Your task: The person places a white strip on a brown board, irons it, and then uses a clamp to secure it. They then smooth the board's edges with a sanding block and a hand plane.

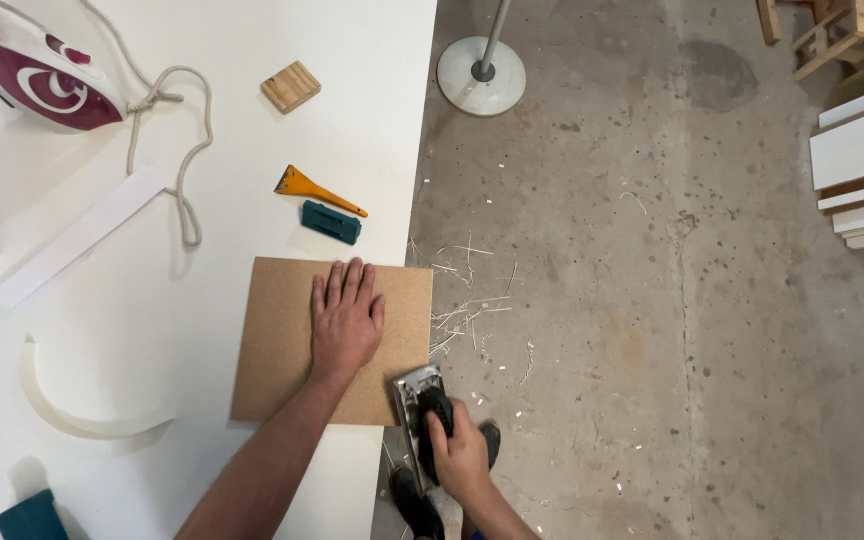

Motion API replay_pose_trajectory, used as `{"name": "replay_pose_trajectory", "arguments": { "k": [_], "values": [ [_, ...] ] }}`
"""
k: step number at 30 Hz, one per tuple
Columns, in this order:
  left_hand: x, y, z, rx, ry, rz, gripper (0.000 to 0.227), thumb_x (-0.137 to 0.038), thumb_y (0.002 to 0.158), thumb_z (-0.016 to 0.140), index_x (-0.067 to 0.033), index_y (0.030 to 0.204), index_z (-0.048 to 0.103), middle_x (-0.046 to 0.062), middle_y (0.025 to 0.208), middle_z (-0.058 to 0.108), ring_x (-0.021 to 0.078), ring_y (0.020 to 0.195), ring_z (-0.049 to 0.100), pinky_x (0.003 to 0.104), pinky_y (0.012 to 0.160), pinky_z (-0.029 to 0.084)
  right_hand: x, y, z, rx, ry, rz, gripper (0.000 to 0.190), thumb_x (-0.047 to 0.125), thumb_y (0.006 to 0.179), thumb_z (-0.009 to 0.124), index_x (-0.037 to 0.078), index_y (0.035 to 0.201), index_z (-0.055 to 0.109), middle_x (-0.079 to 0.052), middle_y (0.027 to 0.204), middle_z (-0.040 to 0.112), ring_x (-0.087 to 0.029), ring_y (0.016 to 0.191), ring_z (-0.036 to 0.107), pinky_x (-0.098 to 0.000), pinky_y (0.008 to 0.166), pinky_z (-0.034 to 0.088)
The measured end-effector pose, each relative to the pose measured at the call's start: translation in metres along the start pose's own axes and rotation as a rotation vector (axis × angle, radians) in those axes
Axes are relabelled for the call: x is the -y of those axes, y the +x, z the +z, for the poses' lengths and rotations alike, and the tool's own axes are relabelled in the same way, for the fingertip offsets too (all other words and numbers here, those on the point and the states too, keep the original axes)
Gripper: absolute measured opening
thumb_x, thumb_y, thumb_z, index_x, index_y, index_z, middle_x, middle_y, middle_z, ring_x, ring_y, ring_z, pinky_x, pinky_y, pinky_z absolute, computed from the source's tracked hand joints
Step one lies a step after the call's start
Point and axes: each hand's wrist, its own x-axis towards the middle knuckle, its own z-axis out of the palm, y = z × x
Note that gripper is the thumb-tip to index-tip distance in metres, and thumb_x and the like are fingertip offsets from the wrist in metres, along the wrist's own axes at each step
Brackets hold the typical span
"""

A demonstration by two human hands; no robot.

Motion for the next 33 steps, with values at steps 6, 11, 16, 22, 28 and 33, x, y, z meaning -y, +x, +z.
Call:
{"name": "replay_pose_trajectory", "arguments": {
  "k": [6, 11, 16, 22, 28, 33],
  "values": [
    [-0.005, 0.005, -0.004, 0.131, -0.036, -0.081, 0.052, -0.043, 0.106, 0.043, -0.0198, 0.152, 0.052, 0.005, 0.161, 0.044, 0.0281, 0.153, 0.033, 0.055, 0.126, 0.014, 0.08, 0.172, -0.029, -0.106, -0.064, -0.13, 0.038, 0.042, 0.103, 0.055, 0.006, 0.113, 0.061, -0.026, 0.098, 0.071, -0.05, 0.098, 0.067, -0.0605, 0.08, 0.054],
    [-0.006, 0.006, -0.005, 0.147, -0.031, -0.077, 0.054, -0.043, 0.105, 0.042, -0.0193, 0.154, 0.05, 0.005, 0.162, 0.043, 0.0286, 0.154, 0.032, 0.055, 0.127, 0.014, 0.038, 0.033, -0.017, -0.015, -0.109, 0.036, 0.034, 0.043, 0.101, 0.058, 0.01, 0.106, 0.064, -0.022, 0.088, 0.072, -0.045, 0.09, 0.07, -0.0552, 0.071, 0.056],
    [-0.005, 0.004, 0.0, 0.11, -0.025, -0.078, 0.054, -0.042, 0.104, 0.046, -0.0186, 0.153, 0.052, 0.006, 0.161, 0.045, 0.029, 0.153, 0.034, 0.056, 0.126, 0.015, 0.081, 0.245, -0.029, -0.054, 0.049, -0.153, 0.039, 0.036, 0.103, 0.057, -0.001, 0.115, 0.063, -0.031, 0.101, 0.069, -0.052, 0.101, 0.066, -0.0592, 0.08, 0.054],
    [-0.005, 0.008, -0.001, 0.005, 0.008, -0.072, 0.055, -0.044, 0.101, 0.05, -0.0197, 0.15, 0.054, 0.005, 0.159, 0.048, 0.0282, 0.15, 0.038, 0.055, 0.126, 0.019, 0.197, 0.405, -0.026, -0.033, -0.259, -0.458, 0.041, 0.051, 0.106, 0.05, 0.012, 0.12, 0.045, -0.013, 0.094, 0.068, -0.034, 0.084, 0.072, -0.051, 0.069, 0.058],
    [-0.004, 0.009, -0.007, 0.185, -0.017, -0.113, 0.057, -0.048, 0.104, 0.04, -0.0229, 0.155, 0.045, 0.001, 0.166, 0.036, 0.0262, 0.155, 0.028, 0.054, 0.128, 0.01, 0.229, 0.406, 0.013, -0.078, -0.698, -0.677, 0.04, 0.048, 0.099, 0.061, 0.012, 0.111, 0.05, -0.011, 0.105, 0.057, -0.032, 0.1, 0.063, -0.047, 0.082, 0.05],
    [-0.005, 0.007, -0.001, 0.139, -0.031, -0.107, 0.058, -0.049, 0.103, 0.041, -0.0227, 0.155, 0.045, 0.002, 0.163, 0.039, 0.0267, 0.153, 0.029, 0.055, 0.128, 0.012, 0.262, 0.359, 0.048, -0.156, -0.76, -1.017, 0.047, 0.055, 0.082, 0.076, 0.01, 0.096, 0.075, -0.008, 0.101, 0.055, -0.028, 0.099, 0.05, -0.0418, 0.082, 0.041]
  ]
}}
